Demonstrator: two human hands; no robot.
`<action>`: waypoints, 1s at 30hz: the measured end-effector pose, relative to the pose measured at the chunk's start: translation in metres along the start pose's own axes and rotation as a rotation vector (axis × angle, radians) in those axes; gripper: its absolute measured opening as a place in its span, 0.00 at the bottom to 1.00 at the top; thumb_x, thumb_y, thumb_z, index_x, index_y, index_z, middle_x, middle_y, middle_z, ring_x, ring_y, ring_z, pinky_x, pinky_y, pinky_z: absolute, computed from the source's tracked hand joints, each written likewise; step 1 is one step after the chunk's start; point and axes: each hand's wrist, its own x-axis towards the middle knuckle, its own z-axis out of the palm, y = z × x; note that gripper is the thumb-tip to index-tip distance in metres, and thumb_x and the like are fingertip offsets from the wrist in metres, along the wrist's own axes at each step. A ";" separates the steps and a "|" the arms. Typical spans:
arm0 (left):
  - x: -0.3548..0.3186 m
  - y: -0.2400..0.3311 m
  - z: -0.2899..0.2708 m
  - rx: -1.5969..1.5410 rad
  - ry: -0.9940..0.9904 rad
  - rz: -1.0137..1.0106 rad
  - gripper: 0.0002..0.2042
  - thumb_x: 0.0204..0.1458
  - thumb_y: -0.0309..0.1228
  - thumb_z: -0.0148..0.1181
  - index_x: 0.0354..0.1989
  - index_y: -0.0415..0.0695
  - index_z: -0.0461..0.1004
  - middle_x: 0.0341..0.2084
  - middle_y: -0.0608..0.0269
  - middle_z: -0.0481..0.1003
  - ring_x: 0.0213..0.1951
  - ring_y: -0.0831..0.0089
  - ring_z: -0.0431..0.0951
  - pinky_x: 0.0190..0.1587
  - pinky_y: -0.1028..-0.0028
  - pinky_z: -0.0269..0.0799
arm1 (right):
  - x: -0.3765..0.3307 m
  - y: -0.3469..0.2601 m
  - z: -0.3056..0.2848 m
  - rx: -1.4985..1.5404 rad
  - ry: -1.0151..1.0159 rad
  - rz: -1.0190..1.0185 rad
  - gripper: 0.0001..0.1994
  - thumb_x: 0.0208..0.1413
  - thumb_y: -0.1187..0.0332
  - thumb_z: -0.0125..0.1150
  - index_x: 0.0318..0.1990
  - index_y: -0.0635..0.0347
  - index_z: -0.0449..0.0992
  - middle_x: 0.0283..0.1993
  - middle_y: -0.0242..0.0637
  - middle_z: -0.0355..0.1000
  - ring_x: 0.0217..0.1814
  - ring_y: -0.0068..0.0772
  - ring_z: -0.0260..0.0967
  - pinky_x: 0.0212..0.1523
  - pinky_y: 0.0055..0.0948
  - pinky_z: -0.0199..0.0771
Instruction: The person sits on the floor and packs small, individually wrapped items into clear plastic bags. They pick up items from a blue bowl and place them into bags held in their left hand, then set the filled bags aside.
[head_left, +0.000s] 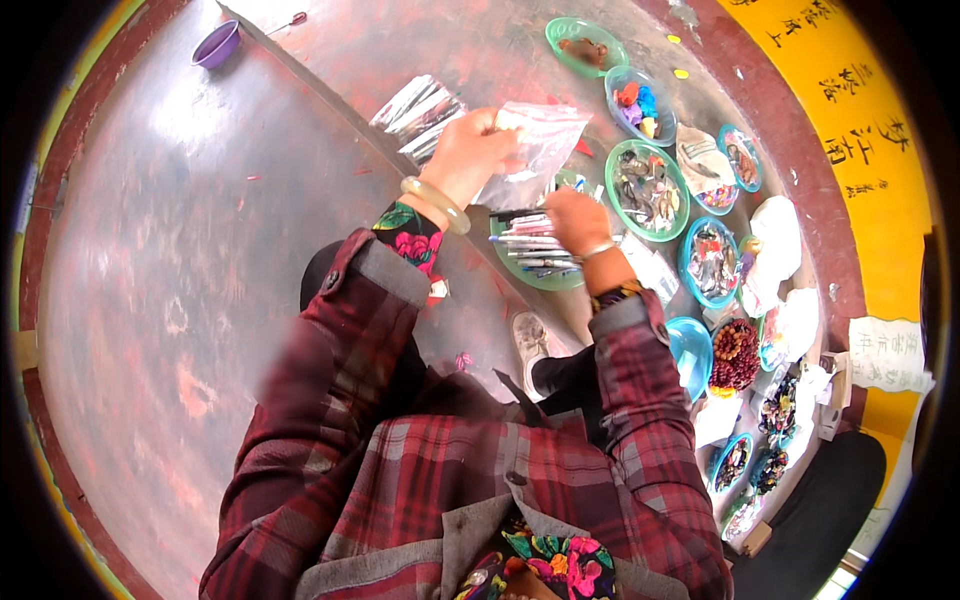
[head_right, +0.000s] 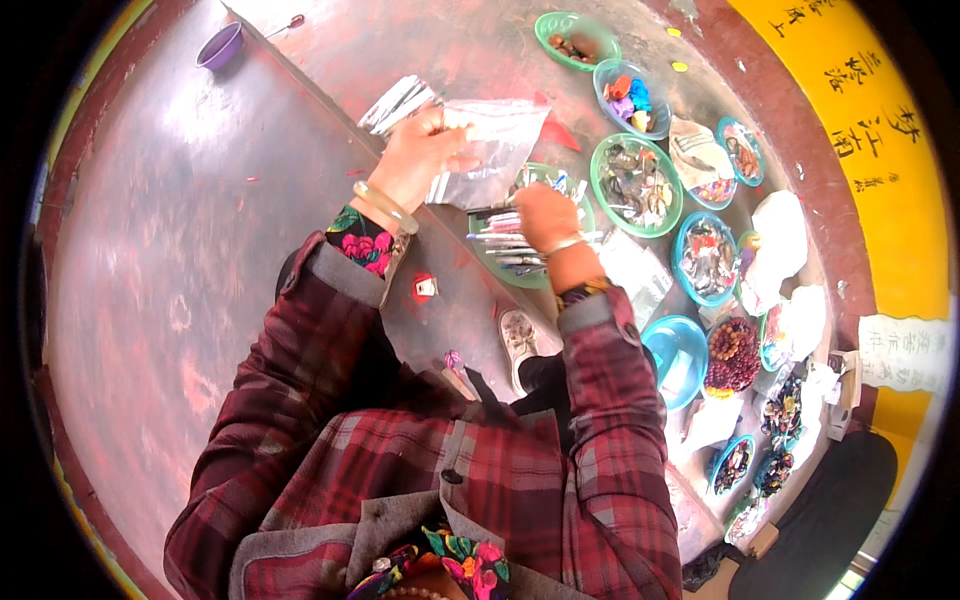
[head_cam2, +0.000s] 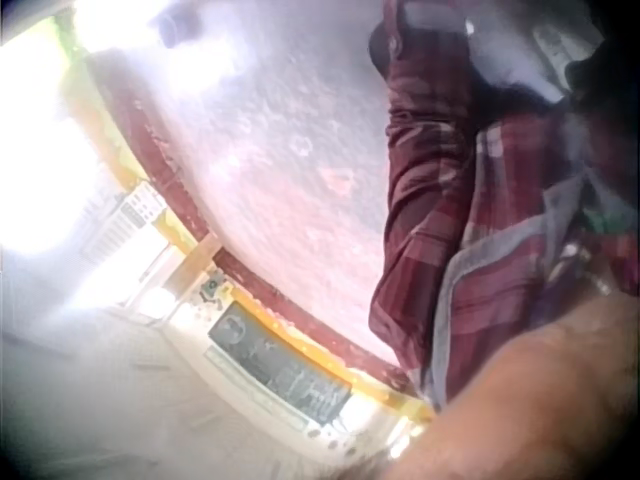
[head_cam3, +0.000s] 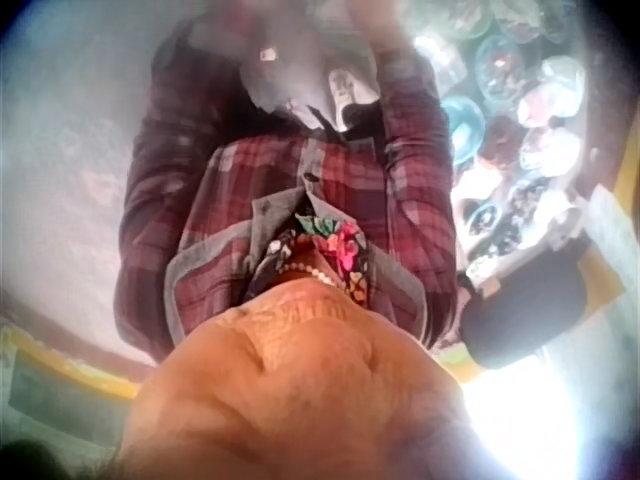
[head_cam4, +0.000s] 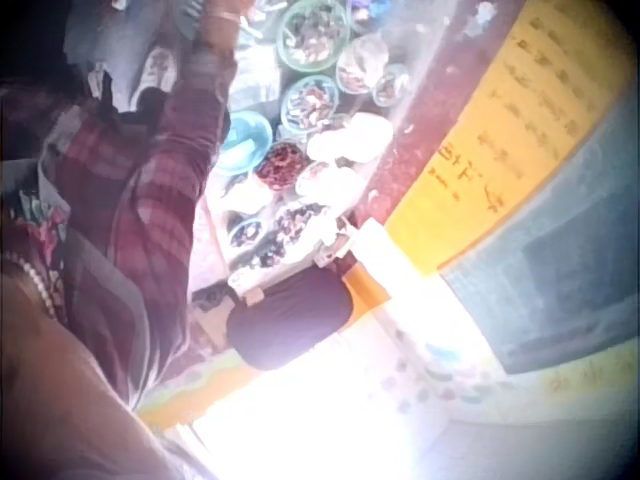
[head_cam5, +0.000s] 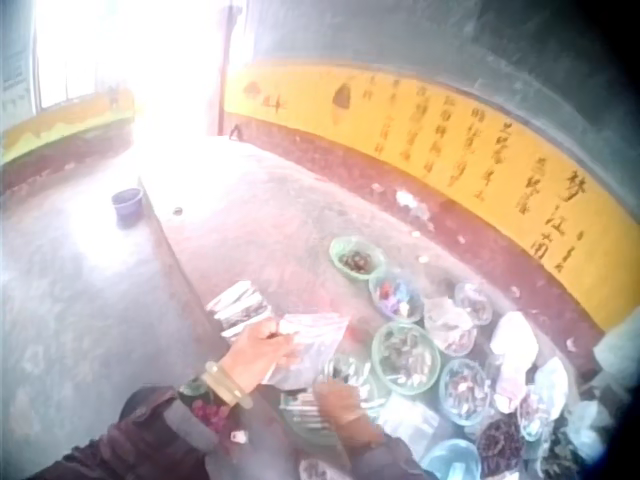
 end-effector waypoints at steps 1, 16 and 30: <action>0.000 -0.001 -0.001 -0.015 -0.026 0.002 0.10 0.53 0.29 0.54 0.41 0.37 0.71 0.36 0.63 0.73 0.39 0.76 0.73 0.39 0.73 0.73 | -0.005 0.007 -0.026 0.069 0.110 0.086 0.09 0.49 0.67 0.52 0.37 0.55 0.75 0.37 0.42 0.72 0.38 0.45 0.71 0.38 0.38 0.71; -0.004 -0.012 0.019 0.205 -0.376 -0.097 0.09 0.54 0.26 0.51 0.42 0.38 0.71 0.34 0.66 0.72 0.36 0.82 0.71 0.33 0.78 0.74 | -0.040 0.028 -0.139 1.633 1.057 -0.038 0.12 0.53 0.78 0.53 0.47 0.62 0.68 0.39 0.45 0.73 0.33 0.27 0.68 0.37 0.24 0.69; -0.009 -0.011 0.021 0.130 -0.386 -0.128 0.09 0.53 0.26 0.51 0.41 0.35 0.71 0.35 0.63 0.72 0.35 0.79 0.72 0.30 0.77 0.75 | -0.024 0.006 -0.122 1.522 0.649 0.118 0.10 0.55 0.74 0.53 0.45 0.62 0.69 0.35 0.39 0.74 0.33 0.23 0.70 0.35 0.20 0.68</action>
